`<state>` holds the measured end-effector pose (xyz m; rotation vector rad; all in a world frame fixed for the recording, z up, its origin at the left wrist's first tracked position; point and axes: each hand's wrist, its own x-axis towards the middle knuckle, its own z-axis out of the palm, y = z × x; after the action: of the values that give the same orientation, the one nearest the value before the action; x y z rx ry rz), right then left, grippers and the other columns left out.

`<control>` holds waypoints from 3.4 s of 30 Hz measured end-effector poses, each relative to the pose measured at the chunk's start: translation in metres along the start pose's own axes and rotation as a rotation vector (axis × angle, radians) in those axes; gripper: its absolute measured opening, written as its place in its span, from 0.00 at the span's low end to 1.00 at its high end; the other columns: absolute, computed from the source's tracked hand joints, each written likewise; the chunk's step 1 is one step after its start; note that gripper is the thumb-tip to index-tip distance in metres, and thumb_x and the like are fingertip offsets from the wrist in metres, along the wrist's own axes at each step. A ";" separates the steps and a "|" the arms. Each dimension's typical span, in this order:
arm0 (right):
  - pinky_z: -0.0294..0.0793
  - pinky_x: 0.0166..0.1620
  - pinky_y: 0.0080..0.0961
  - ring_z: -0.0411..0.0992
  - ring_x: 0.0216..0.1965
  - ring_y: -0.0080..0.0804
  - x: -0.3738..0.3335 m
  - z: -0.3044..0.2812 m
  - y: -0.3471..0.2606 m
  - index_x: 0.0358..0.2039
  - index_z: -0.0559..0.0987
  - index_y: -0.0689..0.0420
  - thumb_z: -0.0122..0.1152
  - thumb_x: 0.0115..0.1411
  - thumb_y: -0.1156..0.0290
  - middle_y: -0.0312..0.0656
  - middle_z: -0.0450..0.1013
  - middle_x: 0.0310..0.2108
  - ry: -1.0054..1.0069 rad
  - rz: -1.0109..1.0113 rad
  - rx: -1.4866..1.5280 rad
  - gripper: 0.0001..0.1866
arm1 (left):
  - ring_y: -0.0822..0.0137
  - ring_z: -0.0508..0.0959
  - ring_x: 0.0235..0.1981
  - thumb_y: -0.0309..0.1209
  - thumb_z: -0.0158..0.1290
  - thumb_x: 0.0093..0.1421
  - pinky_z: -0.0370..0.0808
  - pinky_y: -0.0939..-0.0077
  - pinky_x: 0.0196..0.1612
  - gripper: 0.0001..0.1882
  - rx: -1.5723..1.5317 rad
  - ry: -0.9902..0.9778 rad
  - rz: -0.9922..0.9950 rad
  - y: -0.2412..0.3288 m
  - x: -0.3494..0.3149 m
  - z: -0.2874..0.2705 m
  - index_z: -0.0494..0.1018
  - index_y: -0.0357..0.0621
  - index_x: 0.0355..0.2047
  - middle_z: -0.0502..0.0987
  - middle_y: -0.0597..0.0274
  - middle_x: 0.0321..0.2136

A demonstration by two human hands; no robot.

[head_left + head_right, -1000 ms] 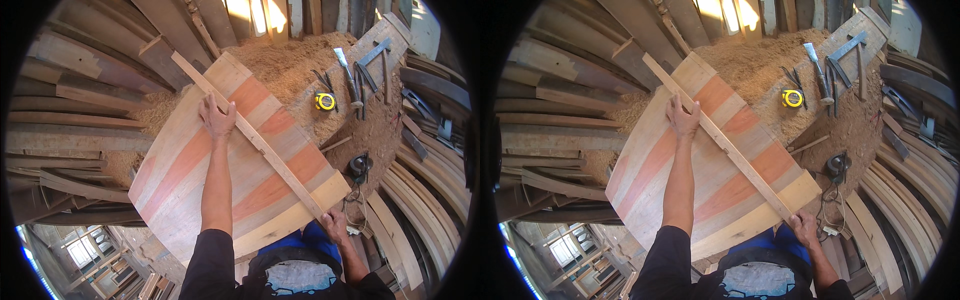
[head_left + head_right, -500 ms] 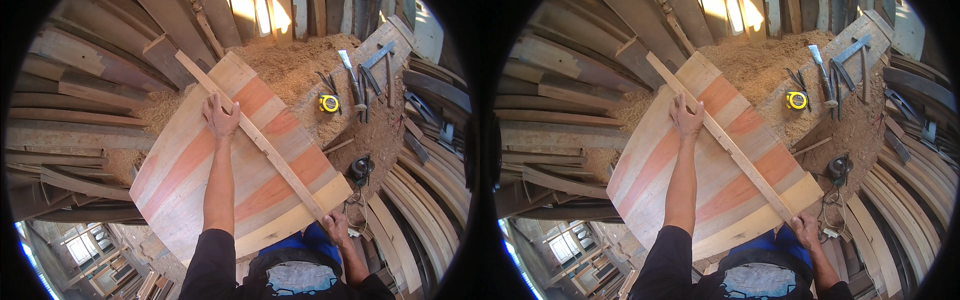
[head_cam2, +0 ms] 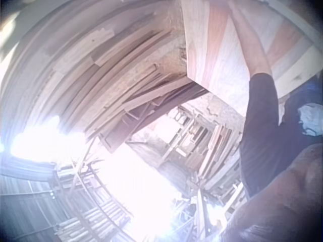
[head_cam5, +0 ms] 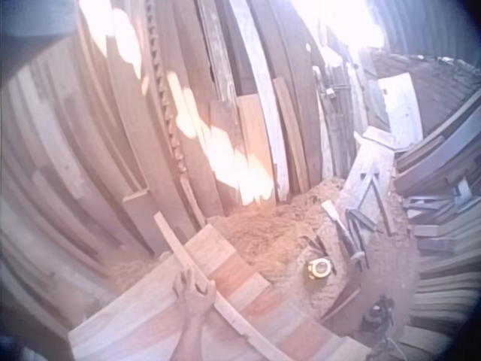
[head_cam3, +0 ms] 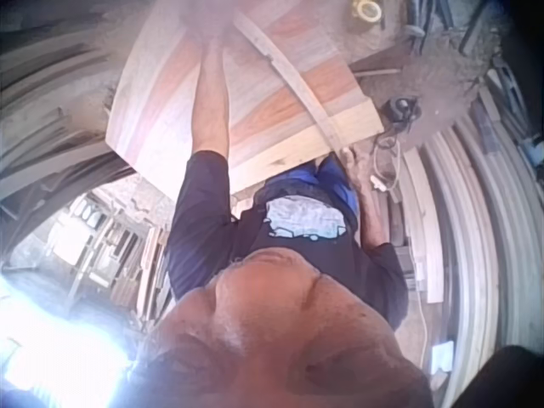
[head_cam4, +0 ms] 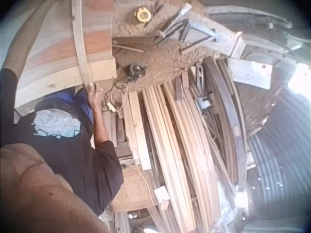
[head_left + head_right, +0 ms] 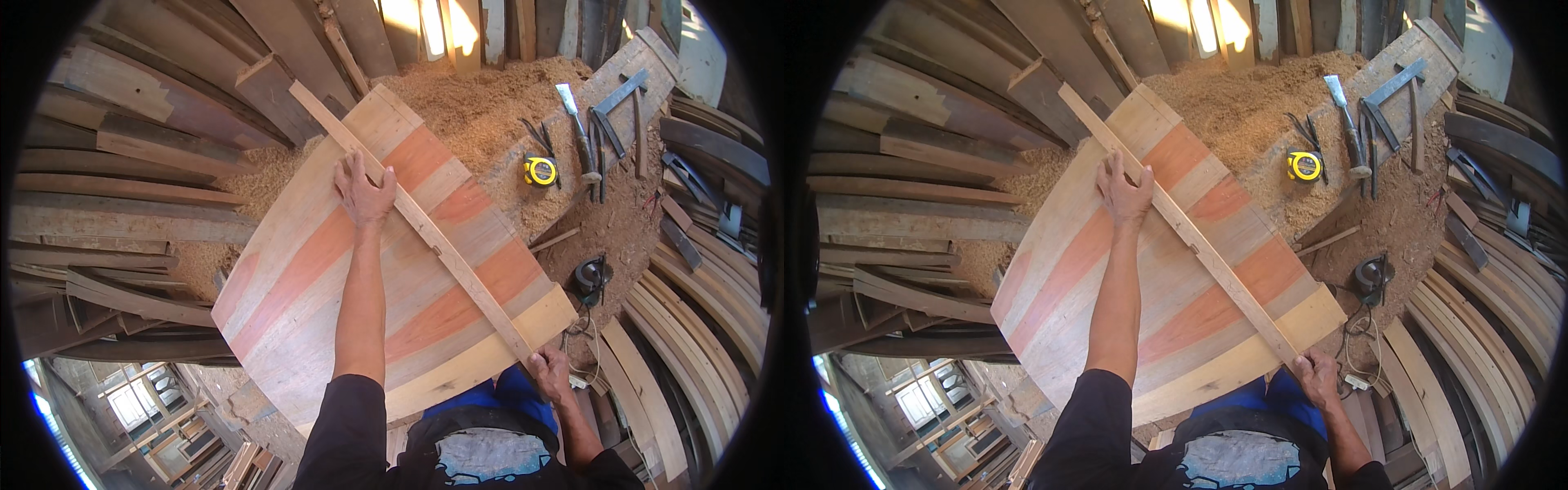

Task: The person measures a wooden board with a tape measure, marks the surface with a pencil using a square for alignment, and then hammers a wooden slat onto the board.

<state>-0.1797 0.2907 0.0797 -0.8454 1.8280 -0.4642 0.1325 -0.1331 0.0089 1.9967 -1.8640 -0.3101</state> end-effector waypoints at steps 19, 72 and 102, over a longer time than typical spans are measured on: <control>0.73 0.33 0.35 0.73 0.25 0.34 0.002 -0.001 -0.001 0.31 0.81 0.65 0.62 0.60 0.70 0.48 0.73 0.21 -0.014 -0.001 0.003 0.10 | 0.41 0.53 0.74 0.49 0.62 0.58 0.47 0.50 0.76 0.44 0.058 -0.043 -0.054 0.009 0.000 -0.005 0.65 0.40 0.70 0.56 0.31 0.71; 0.76 0.40 0.46 0.80 0.34 0.56 0.027 -0.067 -0.058 0.38 0.81 0.62 0.63 0.65 0.62 0.56 0.79 0.28 0.089 0.057 -0.369 0.14 | 0.40 0.58 0.70 0.44 0.58 0.62 0.52 0.47 0.71 0.33 0.120 0.043 0.114 -0.001 0.019 0.006 0.67 0.32 0.60 0.73 0.37 0.61; 0.76 0.52 0.58 0.78 0.50 0.69 0.411 -0.290 -0.055 0.59 0.71 0.60 0.55 0.62 0.65 0.68 0.78 0.47 0.843 0.122 -0.534 0.25 | 0.36 0.55 0.71 0.42 0.59 0.60 0.51 0.43 0.73 0.34 0.098 0.034 0.065 0.000 0.008 0.004 0.67 0.39 0.63 0.64 0.40 0.67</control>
<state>-0.5201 -0.0664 -0.0320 -0.9568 2.8483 -0.2616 0.1320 -0.1416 0.0064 1.9864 -1.9524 -0.1692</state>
